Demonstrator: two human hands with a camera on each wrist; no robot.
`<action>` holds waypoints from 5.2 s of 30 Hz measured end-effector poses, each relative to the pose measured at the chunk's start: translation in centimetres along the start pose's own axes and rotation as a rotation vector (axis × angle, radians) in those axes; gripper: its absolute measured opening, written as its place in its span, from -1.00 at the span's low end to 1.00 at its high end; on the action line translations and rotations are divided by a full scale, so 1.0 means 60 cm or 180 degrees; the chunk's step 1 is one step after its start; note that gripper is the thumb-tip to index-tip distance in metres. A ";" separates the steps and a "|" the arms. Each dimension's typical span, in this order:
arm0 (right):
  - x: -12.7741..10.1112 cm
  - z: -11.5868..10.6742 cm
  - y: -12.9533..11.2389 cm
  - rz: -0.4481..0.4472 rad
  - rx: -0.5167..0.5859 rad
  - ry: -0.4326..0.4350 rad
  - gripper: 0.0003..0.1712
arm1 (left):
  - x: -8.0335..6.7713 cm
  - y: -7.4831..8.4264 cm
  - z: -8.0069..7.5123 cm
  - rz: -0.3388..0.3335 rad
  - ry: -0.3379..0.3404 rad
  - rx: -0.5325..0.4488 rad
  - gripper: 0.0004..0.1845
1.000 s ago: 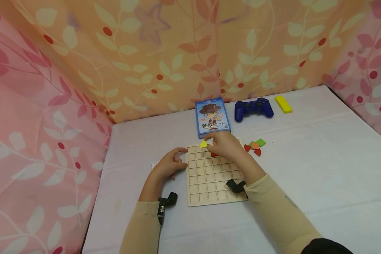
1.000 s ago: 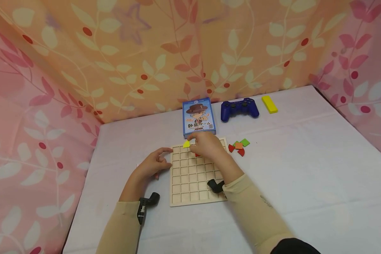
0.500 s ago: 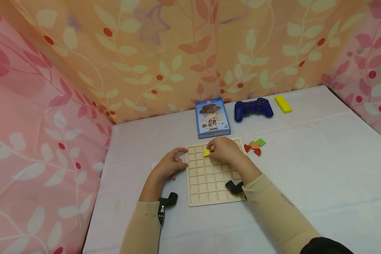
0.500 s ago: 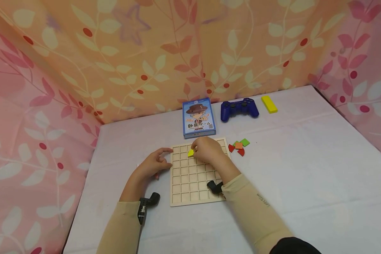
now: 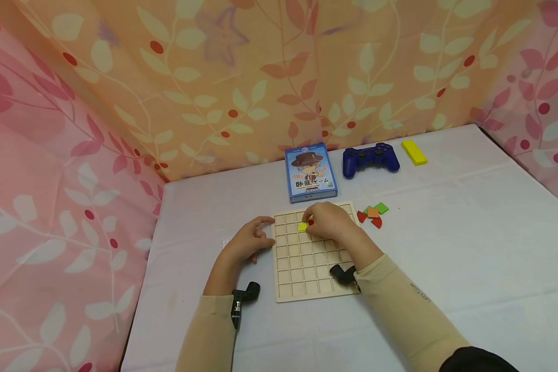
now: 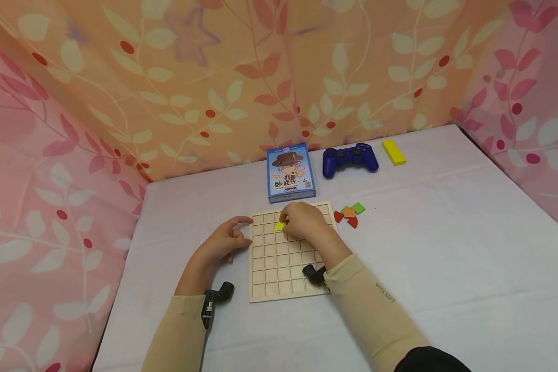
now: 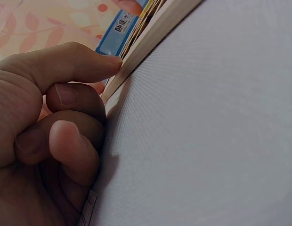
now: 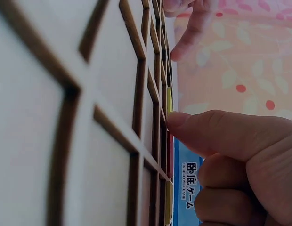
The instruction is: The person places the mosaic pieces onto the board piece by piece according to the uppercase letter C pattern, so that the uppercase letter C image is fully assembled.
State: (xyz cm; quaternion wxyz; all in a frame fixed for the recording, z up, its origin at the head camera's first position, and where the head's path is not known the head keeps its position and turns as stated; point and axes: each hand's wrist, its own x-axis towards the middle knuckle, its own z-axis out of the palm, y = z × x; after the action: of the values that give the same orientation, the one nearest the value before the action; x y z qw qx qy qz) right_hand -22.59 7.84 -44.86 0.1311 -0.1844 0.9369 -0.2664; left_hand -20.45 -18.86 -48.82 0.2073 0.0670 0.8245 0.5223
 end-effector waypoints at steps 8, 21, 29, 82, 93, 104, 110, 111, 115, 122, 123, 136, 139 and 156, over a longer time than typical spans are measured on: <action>-0.003 -0.007 0.001 -0.0024 0.0001 -0.0017 -0.72 | 0.000 0.000 0.001 -0.0006 -0.0006 -0.0001 -0.35; -0.044 -0.080 -0.014 -0.0135 0.0550 0.0347 -0.69 | -0.001 0.002 0.002 -0.0023 -0.0003 0.0048 -0.36; -0.078 -0.120 -0.014 -0.0104 0.1042 0.0604 -0.72 | -0.001 0.004 0.003 -0.0080 0.0026 0.0074 -0.35; -0.139 -0.117 0.258 0.0965 0.1311 0.0240 -0.36 | -0.006 0.003 0.001 -0.0069 0.0019 0.0022 -0.36; -0.130 -0.112 0.260 0.1215 0.1229 0.0251 -0.42 | -0.007 0.004 0.003 -0.0090 0.0038 -0.0044 -0.36; -0.138 -0.123 0.246 0.1281 0.1010 0.0572 -0.46 | -0.006 0.002 0.002 -0.0065 0.0018 -0.0005 -0.35; -0.145 -0.147 0.227 0.1139 0.1081 0.0766 -0.45 | -0.008 0.005 0.002 -0.0090 0.0031 -0.0057 -0.35; -0.146 -0.151 0.223 0.1115 0.1101 0.0792 -0.45 | -0.009 0.005 0.002 -0.0101 0.0031 -0.0069 -0.35; -0.150 -0.164 0.207 0.1054 0.1157 0.0866 -0.41 | -0.008 0.006 0.001 -0.0124 0.0020 -0.0082 -0.34; -0.156 -0.181 0.161 0.0839 0.1193 0.0894 -0.42 | -0.008 0.005 0.000 -0.0125 0.0008 -0.0056 -0.34; -0.157 -0.183 0.154 0.0804 0.1189 0.0890 -0.43 | -0.008 0.005 0.000 -0.0123 0.0007 -0.0055 -0.34; -0.159 -0.186 0.068 0.0360 0.1187 0.0883 -0.57 | -0.008 0.005 0.002 -0.0118 0.0041 0.0026 -0.36; -0.161 -0.186 0.053 0.0273 0.1142 0.0869 -0.59 | -0.008 0.005 0.002 -0.0124 0.0044 0.0031 -0.36; -0.143 -0.156 -0.020 -0.0119 0.1088 0.0437 -0.65 | -0.008 0.006 0.001 -0.0105 0.0041 0.0023 -0.36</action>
State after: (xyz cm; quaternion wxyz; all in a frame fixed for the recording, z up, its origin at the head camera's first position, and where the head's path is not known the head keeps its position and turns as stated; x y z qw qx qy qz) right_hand -17.79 14.69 -35.23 0.0913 -0.1582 0.8812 -0.4361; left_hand -20.04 -18.79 -48.42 0.2104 0.0508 0.8287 0.5162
